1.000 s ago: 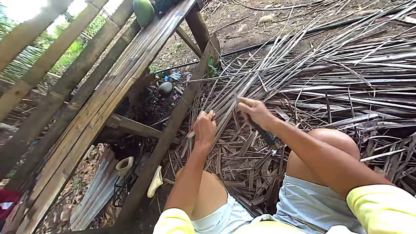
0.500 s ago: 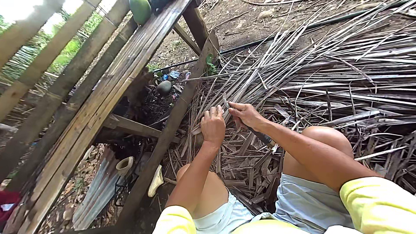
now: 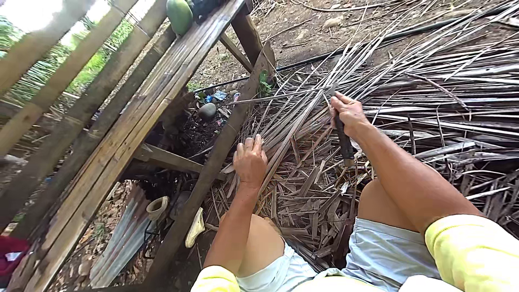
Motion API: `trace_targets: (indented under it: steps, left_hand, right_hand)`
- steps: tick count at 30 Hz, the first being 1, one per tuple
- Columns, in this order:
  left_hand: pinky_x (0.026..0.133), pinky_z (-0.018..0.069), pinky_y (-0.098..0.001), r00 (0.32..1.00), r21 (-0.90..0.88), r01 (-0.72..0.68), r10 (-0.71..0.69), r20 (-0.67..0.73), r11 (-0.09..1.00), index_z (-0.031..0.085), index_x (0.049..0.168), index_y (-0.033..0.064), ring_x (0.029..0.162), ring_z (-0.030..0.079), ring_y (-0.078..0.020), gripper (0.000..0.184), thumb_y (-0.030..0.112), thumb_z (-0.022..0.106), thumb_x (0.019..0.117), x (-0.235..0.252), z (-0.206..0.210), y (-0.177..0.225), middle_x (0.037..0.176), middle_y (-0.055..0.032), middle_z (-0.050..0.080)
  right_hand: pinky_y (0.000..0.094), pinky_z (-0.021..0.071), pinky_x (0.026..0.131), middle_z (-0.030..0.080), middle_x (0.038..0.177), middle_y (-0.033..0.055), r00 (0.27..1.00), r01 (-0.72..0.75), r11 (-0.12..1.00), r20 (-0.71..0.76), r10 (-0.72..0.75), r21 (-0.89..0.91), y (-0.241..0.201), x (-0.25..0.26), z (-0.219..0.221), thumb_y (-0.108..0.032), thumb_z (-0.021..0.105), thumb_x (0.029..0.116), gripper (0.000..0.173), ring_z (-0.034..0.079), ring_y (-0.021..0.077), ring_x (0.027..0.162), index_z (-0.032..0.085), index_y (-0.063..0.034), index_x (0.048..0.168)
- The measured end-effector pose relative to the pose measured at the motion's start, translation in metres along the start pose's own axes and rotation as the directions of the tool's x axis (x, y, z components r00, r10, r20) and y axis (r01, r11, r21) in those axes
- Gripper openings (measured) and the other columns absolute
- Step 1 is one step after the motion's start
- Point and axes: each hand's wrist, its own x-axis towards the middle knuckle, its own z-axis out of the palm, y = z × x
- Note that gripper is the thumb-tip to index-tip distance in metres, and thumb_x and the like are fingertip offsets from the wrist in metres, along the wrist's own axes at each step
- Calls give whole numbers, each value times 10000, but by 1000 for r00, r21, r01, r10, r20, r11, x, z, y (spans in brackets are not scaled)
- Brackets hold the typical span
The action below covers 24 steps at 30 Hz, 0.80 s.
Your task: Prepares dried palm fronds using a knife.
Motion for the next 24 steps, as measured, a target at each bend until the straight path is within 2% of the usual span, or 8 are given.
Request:
trace_targets:
  steps: [3, 6, 10, 14, 17, 19, 21, 24]
  left_hand:
    - [732, 551, -526, 993, 51, 115, -115, 0, 992, 712, 1298, 67, 962, 666, -389, 340, 73, 633, 967, 6, 0, -16, 1146, -200, 685]
    - [763, 540, -540, 976, 83, 214, -217, 30, 973, 694, 1327, 56, 1006, 645, -420, 357, 98, 640, 976, 12, 2, -21, 1160, -225, 664]
    - [842, 526, -585, 957, 34, 246, -248, 147, 969, 626, 1402, 39, 1104, 604, -461, 477, 327, 643, 1022, 13, 6, -6, 1230, -264, 615]
    - [858, 541, -564, 948, -106, 279, -256, 189, 955, 613, 1407, 44, 1104, 610, -443, 404, 263, 536, 1076, 13, 15, 8, 1220, -267, 599]
    - [1010, 500, -533, 828, -397, 559, -465, 313, 728, 563, 1349, -42, 1182, 614, -394, 357, 167, 400, 1109, 29, 15, 9, 1298, -280, 590]
    - [917, 527, -432, 735, -620, 637, -605, 306, 459, 578, 1272, -68, 999, 645, -281, 308, 77, 404, 1063, 39, 21, 4, 1138, -222, 638]
    - [822, 516, -339, 700, -770, 573, -657, 282, 280, 596, 1151, -52, 855, 611, -172, 231, 55, 429, 1033, 41, 28, 2, 958, -134, 620]
    - [766, 453, -275, 717, -758, 608, -573, 397, 236, 669, 1189, 45, 827, 546, -81, 297, 234, 453, 1113, 29, 29, 5, 1050, -58, 650]
  right_hand:
    - [236, 464, 419, 499, 725, -18, 999, 31, 999, -16, -30, 42, -10, -10, -4, -280, 494, 1099, 413, 486, 83, 474, 489, -182, 1500]
    - [228, 470, 425, 510, 693, -24, 983, 50, 999, 177, -46, -19, -5, -35, 10, -249, 462, 1108, 368, 494, 73, 469, 514, -112, 1446]
    - [233, 465, 444, 549, 706, -2, 893, 74, 989, 450, -9, -126, 6, -64, 33, -181, 484, 1096, 383, 499, 80, 484, 518, -77, 1463]
    - [221, 457, 440, 550, 697, 11, 845, 62, 993, 535, 3, -104, 12, -70, 47, -155, 502, 1087, 410, 500, 80, 482, 501, -69, 1488]
    - [214, 461, 438, 538, 689, 3, 824, 62, 997, 566, -27, -43, 10, -71, 46, -150, 489, 1088, 401, 498, 72, 476, 499, -61, 1479]
    - [222, 468, 427, 523, 653, 8, 786, 71, 996, 617, -18, -61, 13, -75, 42, -202, 478, 1091, 365, 491, 78, 458, 553, -94, 1432]
    - [248, 495, 429, 530, 626, 22, 725, 0, 997, 686, 55, -80, 17, -78, 42, -214, 462, 1089, 354, 515, 103, 445, 584, -64, 1386]
    - [238, 514, 471, 543, 636, 23, 643, -147, 984, 747, 169, -97, 26, -83, 44, -231, 401, 1097, 383, 536, 100, 470, 620, -27, 1336]
